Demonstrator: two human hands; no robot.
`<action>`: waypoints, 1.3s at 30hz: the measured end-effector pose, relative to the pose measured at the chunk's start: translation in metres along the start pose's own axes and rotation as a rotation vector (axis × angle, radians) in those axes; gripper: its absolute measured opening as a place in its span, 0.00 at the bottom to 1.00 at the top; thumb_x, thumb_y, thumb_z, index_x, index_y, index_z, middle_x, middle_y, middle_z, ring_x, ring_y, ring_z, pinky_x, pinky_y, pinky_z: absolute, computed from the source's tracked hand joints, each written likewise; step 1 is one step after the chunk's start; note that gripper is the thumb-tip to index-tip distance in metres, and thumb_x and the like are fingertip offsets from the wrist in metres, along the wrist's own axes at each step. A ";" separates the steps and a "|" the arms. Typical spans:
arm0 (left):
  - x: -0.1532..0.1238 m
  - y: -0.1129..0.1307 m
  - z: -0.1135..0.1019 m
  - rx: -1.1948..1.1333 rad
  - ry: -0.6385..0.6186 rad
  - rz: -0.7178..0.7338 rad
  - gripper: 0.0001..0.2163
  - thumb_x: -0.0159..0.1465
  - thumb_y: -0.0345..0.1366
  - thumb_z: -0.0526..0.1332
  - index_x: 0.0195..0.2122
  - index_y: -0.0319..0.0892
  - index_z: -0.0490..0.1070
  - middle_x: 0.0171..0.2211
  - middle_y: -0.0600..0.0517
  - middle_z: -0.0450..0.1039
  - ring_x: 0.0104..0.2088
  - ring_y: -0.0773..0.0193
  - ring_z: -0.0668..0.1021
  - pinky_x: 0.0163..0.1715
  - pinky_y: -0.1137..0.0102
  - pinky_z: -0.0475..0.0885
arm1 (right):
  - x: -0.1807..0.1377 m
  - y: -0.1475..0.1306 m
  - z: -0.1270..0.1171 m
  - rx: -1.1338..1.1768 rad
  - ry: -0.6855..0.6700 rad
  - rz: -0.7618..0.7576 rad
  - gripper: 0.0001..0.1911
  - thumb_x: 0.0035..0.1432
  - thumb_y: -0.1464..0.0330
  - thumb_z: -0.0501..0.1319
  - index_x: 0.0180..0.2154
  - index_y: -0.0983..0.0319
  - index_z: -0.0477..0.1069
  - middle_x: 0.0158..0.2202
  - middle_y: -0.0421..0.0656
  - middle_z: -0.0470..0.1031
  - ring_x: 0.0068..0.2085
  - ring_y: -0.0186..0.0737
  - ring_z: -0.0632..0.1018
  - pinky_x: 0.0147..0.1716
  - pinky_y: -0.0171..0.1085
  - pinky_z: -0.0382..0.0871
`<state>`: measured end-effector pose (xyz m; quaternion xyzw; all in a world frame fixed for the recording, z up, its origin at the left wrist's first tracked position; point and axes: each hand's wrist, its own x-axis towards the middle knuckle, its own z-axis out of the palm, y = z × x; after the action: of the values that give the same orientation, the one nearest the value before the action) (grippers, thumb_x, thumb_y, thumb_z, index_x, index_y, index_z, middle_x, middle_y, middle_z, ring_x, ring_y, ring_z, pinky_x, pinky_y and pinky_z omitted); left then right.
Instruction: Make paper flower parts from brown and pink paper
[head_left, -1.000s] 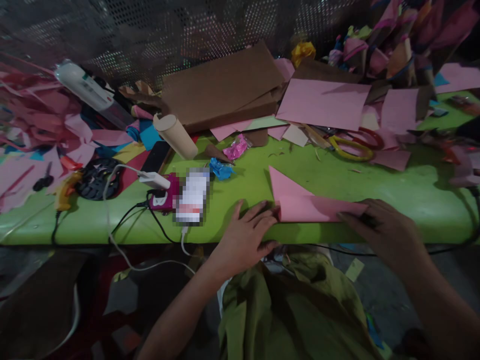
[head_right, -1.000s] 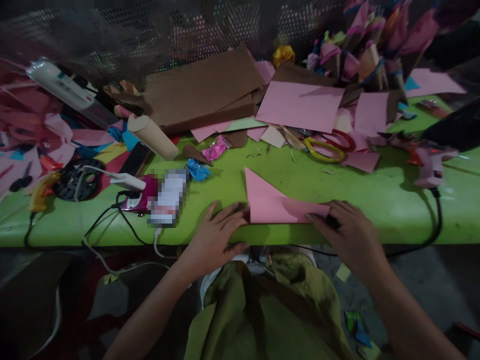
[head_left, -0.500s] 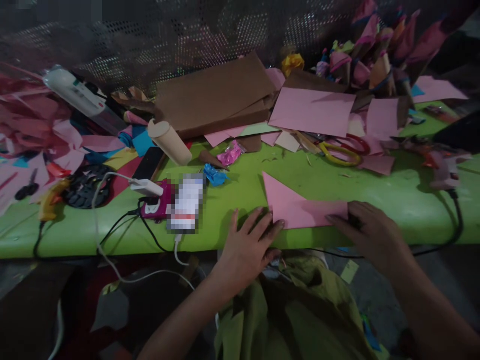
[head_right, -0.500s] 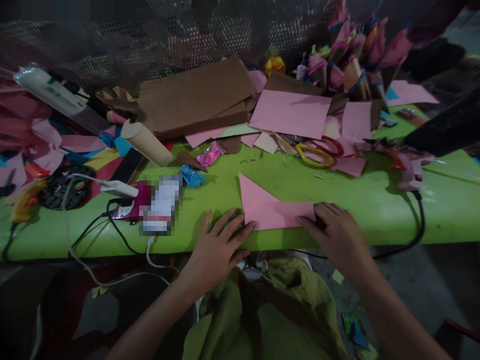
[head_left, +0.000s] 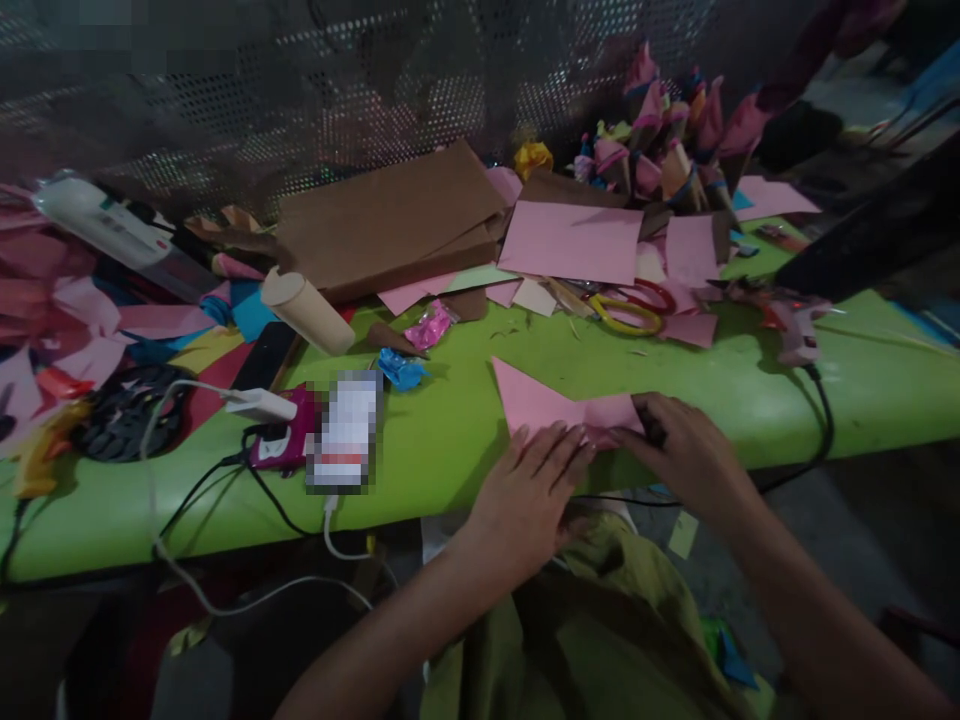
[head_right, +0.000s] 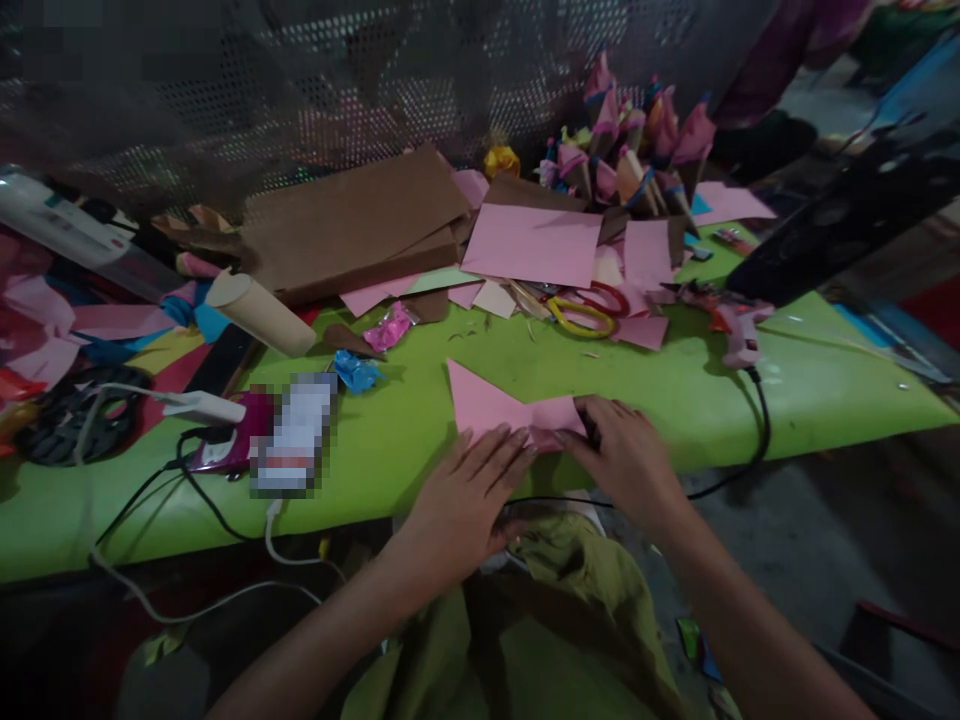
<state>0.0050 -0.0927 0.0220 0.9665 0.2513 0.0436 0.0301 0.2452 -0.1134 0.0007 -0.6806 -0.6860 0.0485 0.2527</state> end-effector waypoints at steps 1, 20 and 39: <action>0.002 0.001 0.001 -0.008 -0.021 -0.005 0.32 0.73 0.53 0.47 0.72 0.38 0.54 0.73 0.46 0.56 0.72 0.54 0.58 0.70 0.56 0.53 | 0.000 -0.001 0.000 0.016 0.014 0.010 0.10 0.65 0.59 0.58 0.39 0.58 0.71 0.27 0.42 0.75 0.29 0.45 0.76 0.30 0.41 0.66; -0.007 -0.008 0.003 -0.014 -0.060 -0.039 0.31 0.73 0.50 0.50 0.73 0.42 0.50 0.73 0.49 0.54 0.72 0.56 0.58 0.70 0.56 0.55 | -0.062 -0.021 0.000 -0.142 0.060 -0.316 0.25 0.70 0.71 0.57 0.67 0.57 0.61 0.60 0.46 0.77 0.60 0.45 0.77 0.62 0.50 0.56; 0.000 -0.049 -0.024 -0.307 -0.008 -0.223 0.30 0.73 0.49 0.51 0.73 0.47 0.49 0.73 0.44 0.55 0.71 0.54 0.62 0.68 0.53 0.58 | 0.021 0.009 -0.011 0.012 -0.166 -0.375 0.33 0.63 0.66 0.60 0.68 0.52 0.60 0.63 0.49 0.72 0.61 0.55 0.73 0.55 0.55 0.68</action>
<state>-0.0209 -0.0496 0.0415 0.9169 0.3469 0.0739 0.1830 0.2594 -0.0959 0.0125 -0.5331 -0.8189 0.0607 0.2041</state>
